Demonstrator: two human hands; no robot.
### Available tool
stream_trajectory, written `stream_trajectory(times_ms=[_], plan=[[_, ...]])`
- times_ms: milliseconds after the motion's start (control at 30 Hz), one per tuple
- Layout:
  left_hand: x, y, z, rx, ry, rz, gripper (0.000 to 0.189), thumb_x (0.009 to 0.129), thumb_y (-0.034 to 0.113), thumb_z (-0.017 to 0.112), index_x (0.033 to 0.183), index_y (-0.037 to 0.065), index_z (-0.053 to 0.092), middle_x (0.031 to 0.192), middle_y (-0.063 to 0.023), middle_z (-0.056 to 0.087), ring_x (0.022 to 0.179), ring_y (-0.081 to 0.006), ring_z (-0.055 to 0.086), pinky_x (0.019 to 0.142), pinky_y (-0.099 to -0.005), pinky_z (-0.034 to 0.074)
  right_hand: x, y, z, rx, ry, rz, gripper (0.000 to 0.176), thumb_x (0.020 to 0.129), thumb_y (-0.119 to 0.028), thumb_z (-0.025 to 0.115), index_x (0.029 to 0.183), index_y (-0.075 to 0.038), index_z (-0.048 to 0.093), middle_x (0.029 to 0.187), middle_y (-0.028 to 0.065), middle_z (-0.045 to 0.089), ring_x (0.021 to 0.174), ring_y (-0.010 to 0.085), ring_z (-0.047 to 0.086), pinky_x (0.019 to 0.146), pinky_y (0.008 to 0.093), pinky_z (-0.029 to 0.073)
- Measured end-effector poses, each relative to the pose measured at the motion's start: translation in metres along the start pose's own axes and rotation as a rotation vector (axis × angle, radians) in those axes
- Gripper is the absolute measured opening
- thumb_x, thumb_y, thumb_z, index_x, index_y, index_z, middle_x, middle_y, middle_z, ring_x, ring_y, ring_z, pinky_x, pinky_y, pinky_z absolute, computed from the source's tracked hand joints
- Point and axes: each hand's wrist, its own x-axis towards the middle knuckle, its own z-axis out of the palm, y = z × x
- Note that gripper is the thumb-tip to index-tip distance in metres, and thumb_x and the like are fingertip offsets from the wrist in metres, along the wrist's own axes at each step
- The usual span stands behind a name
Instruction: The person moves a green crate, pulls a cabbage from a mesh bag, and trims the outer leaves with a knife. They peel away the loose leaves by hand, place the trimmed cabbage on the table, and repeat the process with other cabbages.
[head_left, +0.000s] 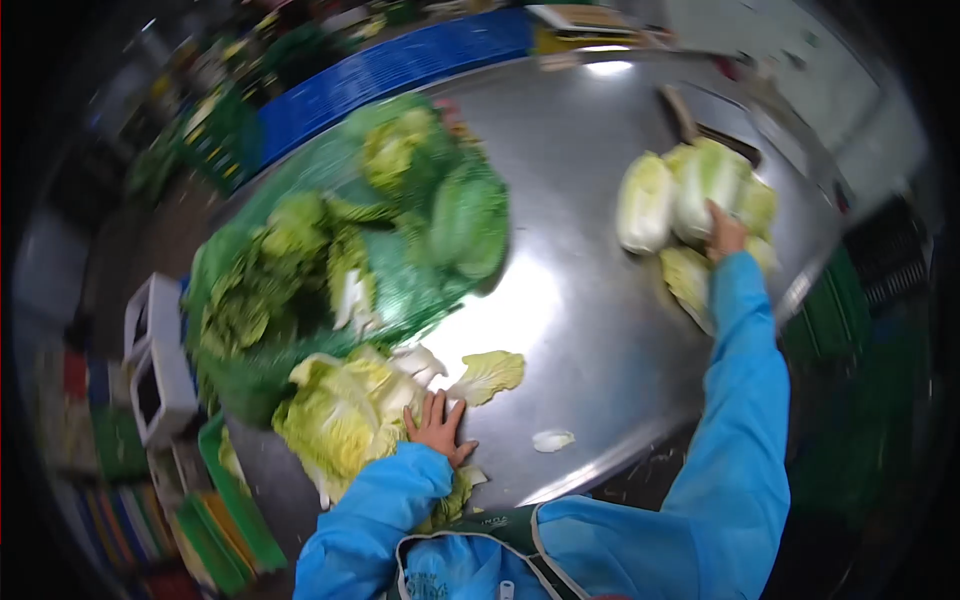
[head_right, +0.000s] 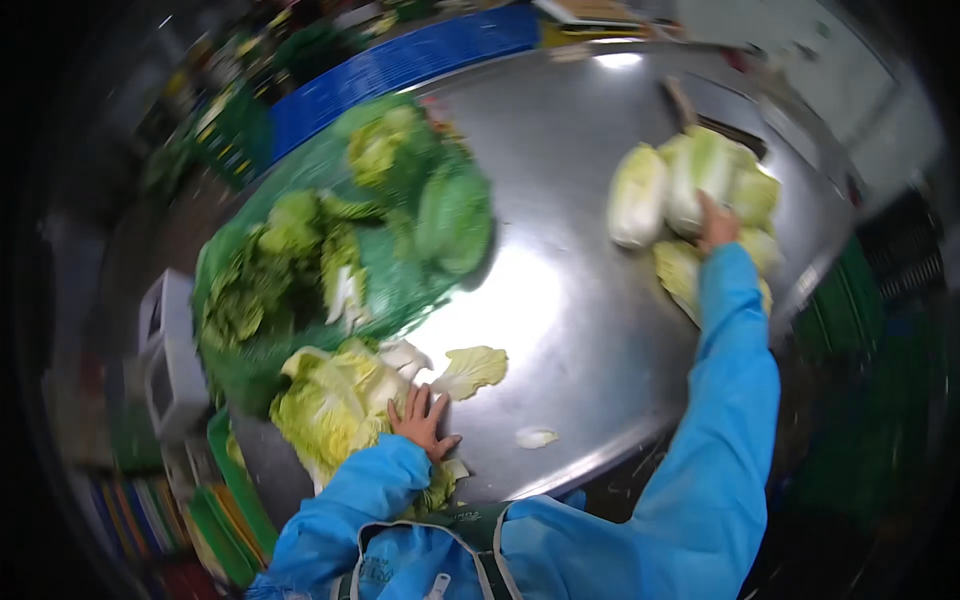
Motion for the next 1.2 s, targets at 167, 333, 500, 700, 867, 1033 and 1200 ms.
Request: stream_trajectory(times_ms=[167, 333, 500, 700, 867, 1033, 1200], plan=[[-0.041, -0.056, 0.018, -0.003, 0.16, -0.001, 0.068, 0.081, 0.05, 0.061, 0.138, 0.02, 0.041, 0.147, -0.0039, 0.036, 0.136, -0.0219, 0.031, 0.106, -0.0601, 0.014, 0.084, 0.051, 0.016, -0.178, 0.313, -0.197, 0.063, 0.068, -0.032, 0.077, 0.114, 0.006, 0.057, 0.113, 0.0252, 0.061, 0.108, 0.0351, 0.058, 0.095, 0.0401, 0.043], [-0.107, -0.155, 0.03, 0.034, 0.008, -0.075, 0.064, 0.083, 0.048, 0.059, 0.139, 0.025, 0.041, 0.146, -0.003, 0.037, 0.133, -0.0208, 0.036, 0.104, -0.0599, 0.019, -0.01, -0.012, 0.09, -0.11, 0.04, -0.486, 0.042, 0.08, -0.027, 0.068, 0.11, 0.001, 0.059, 0.094, 0.0128, 0.064, 0.067, 0.0184, 0.055, 0.059, 0.0306, 0.046], [-0.173, -0.279, 0.03, 0.099, 0.016, -0.161, 0.057, 0.081, 0.041, 0.062, 0.133, 0.022, 0.047, 0.141, -0.0038, 0.044, 0.13, -0.0217, 0.041, 0.102, -0.0608, 0.024, -0.215, -0.124, 0.223, 0.277, -0.793, -0.167, 0.044, 0.085, -0.024, 0.064, 0.119, 0.0, 0.051, 0.09, 0.0111, 0.064, 0.058, 0.013, 0.054, 0.05, 0.0265, 0.046], [-0.229, -0.351, -0.017, 0.115, 0.138, -0.491, 0.044, 0.078, 0.026, 0.062, 0.12, 0.014, 0.056, 0.125, -0.0081, 0.055, 0.118, -0.0268, 0.05, 0.102, -0.0554, 0.028, -0.344, -0.158, 0.401, 0.465, -1.258, -0.158, 0.045, 0.086, -0.021, 0.066, 0.123, 0.0, 0.05, 0.109, 0.0137, 0.06, 0.093, 0.0212, 0.062, 0.068, 0.0322, 0.054], [-0.226, -0.351, -0.047, -0.247, 1.109, -0.866, 0.036, 0.074, 0.005, 0.059, 0.11, 0.003, 0.059, 0.101, -0.0167, 0.061, 0.097, -0.0314, 0.059, 0.092, -0.0387, 0.044, -0.363, -0.163, 0.544, 0.471, -1.037, -0.35, 0.056, 0.084, -0.026, 0.068, 0.13, -0.003, 0.048, 0.124, 0.0173, 0.053, 0.106, 0.0282, 0.057, 0.086, 0.0364, 0.048], [-0.096, -0.235, -0.121, -0.819, 0.837, -0.368, 0.035, 0.077, 0.001, 0.063, 0.112, 0.002, 0.06, 0.105, -0.0133, 0.064, 0.099, -0.0219, 0.062, 0.089, -0.0327, 0.048, -0.378, -0.151, 0.648, 0.347, -0.754, -0.708, 0.059, 0.081, -0.024, 0.068, 0.131, 0.0, 0.046, 0.129, 0.0254, 0.047, 0.12, 0.036, 0.045, 0.101, 0.0393, 0.035], [0.105, -0.241, -0.117, -1.496, 0.713, -0.075, 0.047, 0.086, 0.011, 0.061, 0.131, 0.004, 0.047, 0.125, -0.016, 0.056, 0.112, -0.025, 0.056, 0.098, -0.0383, 0.044, -0.362, -0.157, 0.631, 0.186, -0.677, -0.687, 0.033, 0.078, -0.013, 0.067, 0.109, -0.003, 0.062, 0.075, 0.0056, 0.06, 0.065, 0.0121, 0.052, 0.061, 0.0269, 0.043]])
